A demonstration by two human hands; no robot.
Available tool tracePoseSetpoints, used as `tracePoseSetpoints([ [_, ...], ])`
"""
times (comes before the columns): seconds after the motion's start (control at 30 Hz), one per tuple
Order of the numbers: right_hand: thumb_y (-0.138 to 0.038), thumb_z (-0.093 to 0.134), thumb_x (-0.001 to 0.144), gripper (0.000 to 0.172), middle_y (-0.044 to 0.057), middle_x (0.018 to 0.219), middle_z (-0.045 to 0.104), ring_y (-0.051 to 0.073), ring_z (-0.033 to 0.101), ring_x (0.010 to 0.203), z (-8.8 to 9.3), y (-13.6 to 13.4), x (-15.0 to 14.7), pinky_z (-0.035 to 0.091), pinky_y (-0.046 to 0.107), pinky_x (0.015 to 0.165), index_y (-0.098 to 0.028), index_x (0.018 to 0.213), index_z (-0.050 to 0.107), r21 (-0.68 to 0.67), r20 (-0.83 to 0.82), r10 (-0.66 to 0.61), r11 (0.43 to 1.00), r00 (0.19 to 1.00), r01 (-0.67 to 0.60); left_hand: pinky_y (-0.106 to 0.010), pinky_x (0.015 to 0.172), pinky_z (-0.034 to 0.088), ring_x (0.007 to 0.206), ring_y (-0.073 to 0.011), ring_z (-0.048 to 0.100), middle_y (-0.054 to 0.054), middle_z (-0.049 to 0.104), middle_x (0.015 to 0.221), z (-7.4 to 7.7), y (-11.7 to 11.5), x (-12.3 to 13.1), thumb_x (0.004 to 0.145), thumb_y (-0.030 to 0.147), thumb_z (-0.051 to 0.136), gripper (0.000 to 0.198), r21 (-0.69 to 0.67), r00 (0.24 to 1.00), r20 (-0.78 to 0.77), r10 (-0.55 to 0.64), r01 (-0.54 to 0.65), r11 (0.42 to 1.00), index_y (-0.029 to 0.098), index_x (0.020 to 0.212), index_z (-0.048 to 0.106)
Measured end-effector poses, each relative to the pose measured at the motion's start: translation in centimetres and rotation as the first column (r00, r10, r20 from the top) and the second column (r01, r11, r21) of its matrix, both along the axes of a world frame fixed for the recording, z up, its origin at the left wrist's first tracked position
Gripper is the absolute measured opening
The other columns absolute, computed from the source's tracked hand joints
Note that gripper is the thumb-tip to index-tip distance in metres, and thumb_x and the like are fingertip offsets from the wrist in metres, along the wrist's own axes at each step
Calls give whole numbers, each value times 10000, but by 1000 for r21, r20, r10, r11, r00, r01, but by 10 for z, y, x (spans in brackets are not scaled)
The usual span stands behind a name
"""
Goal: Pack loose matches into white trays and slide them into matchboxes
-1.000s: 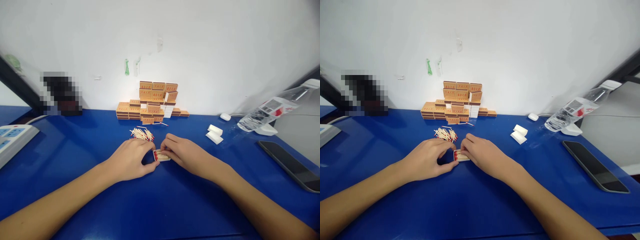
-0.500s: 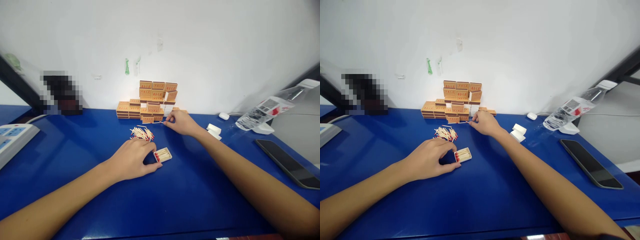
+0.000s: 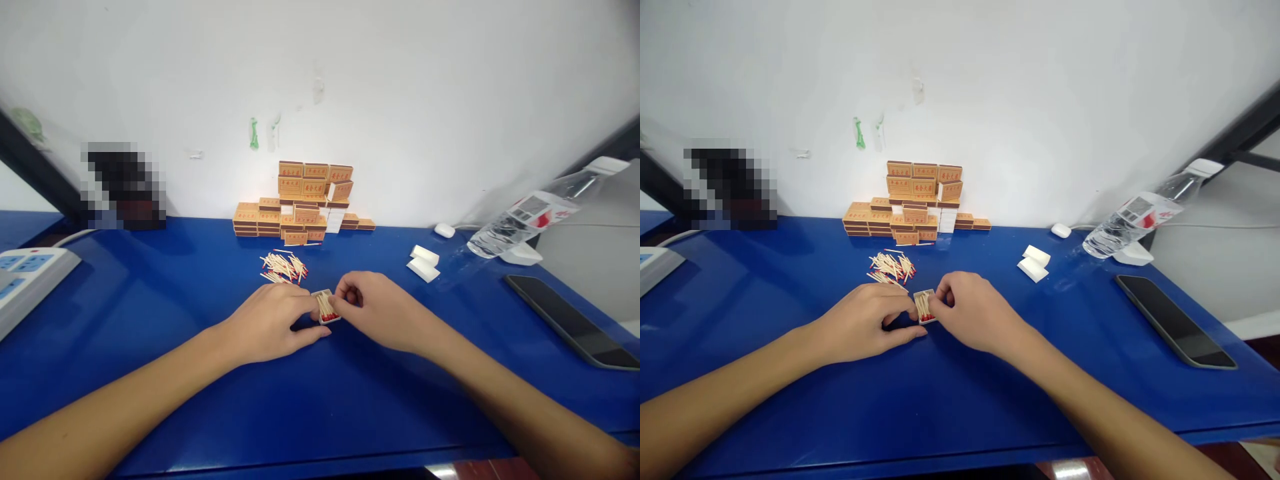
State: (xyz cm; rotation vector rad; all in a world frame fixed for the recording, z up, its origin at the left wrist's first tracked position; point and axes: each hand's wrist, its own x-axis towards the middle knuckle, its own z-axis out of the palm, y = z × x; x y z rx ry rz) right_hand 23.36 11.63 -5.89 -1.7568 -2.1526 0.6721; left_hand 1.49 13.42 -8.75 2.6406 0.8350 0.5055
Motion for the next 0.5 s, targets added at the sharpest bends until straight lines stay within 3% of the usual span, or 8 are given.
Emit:
tracePoseSetpoints([
  [0.13, -297, 635, 903, 171, 56, 830, 734, 187, 614, 709, -3, -7, -12, 381, 311, 605, -203, 766, 676, 59, 61, -35, 998, 998, 31, -280, 665, 412, 668, -139, 582, 25, 617, 717, 1, 1, 1, 982, 301, 677, 177, 28, 1000, 1, -21, 21, 999, 195, 841, 681],
  [0.23, -323, 591, 957, 264, 36, 744, 713, 168, 585, 648, -1, -3, -13, 350, 309, 575, -202, 738, 674, 34, 17, 23, 999, 1000, -24, -288, 664, 413, 677, -143, 595, 21, 631, 727, 1, 1, 1, 993, 302, 658, 188, 65, 999, -18, -28, 29, 997, 194, 841, 678],
  [0.4, -290, 558, 975, 267, 11, 737, 713, 148, 576, 638, 6, 3, -4, 360, 301, 575, -199, 806, 743, 25, -52, 90, 996, 995, -89, -303, 636, 404, 675, -167, 613, 9, 645, 716, 1, 0, 0, 992, 422, 658, 256, 117, 998, -52, 37, -31, 993, 208, 862, 712],
  [0.5, -311, 558, 981, 293, -4, 680, 668, 135, 531, 605, 11, 12, 2, 351, 292, 558, -195, 791, 748, -15, -85, 195, 980, 977, -197, -322, 666, 438, 708, -192, 647, -9, 680, 742, 1, -2, 0, 980, 529, 646, 345, 133, 993, -54, 101, -93, 987, 209, 887, 735],
])
